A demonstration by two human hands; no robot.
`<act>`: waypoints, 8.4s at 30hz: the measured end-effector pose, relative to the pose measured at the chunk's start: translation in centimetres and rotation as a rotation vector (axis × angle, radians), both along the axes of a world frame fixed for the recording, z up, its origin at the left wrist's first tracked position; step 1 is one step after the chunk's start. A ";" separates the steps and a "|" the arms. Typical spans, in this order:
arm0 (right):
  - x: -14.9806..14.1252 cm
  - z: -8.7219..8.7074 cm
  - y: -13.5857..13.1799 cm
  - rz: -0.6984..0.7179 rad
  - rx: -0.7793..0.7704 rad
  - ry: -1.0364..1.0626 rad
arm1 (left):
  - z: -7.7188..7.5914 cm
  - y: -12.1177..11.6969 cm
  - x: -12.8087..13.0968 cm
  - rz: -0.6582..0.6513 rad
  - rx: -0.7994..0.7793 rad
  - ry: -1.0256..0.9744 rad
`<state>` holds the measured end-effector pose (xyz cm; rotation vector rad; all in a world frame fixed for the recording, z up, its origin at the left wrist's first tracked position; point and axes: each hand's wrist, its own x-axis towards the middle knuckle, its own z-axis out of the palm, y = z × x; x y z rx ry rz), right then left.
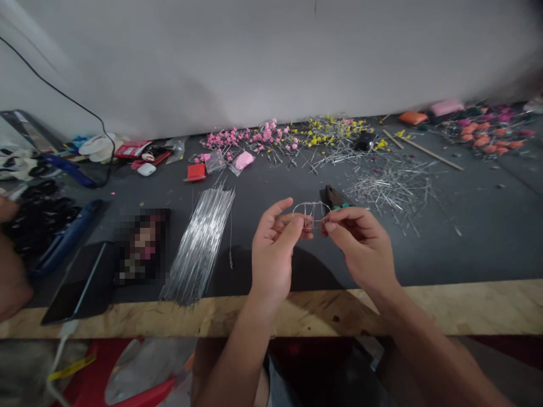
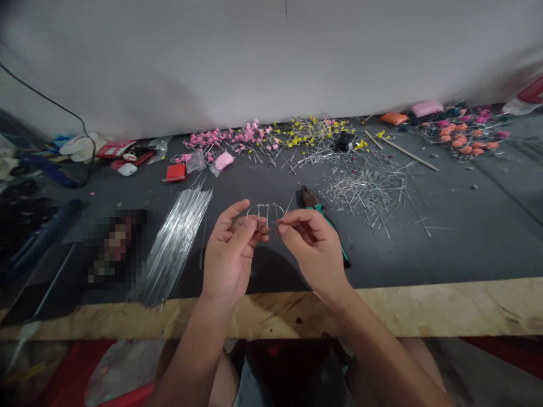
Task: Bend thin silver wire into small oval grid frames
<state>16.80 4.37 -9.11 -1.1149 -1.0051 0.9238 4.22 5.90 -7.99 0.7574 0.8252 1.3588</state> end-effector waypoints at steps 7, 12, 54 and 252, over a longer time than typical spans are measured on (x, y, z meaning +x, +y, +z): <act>0.0 0.3 0.0 0.094 -0.053 0.092 | 0.1 0.0 -0.3 0.016 0.004 0.039; 0.1 0.2 0.1 0.151 -0.070 0.115 | 0.0 0.1 -0.4 0.032 0.015 0.043; -0.8 -0.5 -0.6 0.086 -0.170 -0.065 | 0.2 -1.4 -1.5 0.096 0.121 0.381; -0.9 -0.2 0.8 0.397 -0.518 0.304 | -0.4 -1.2 -2.7 0.043 -0.001 0.514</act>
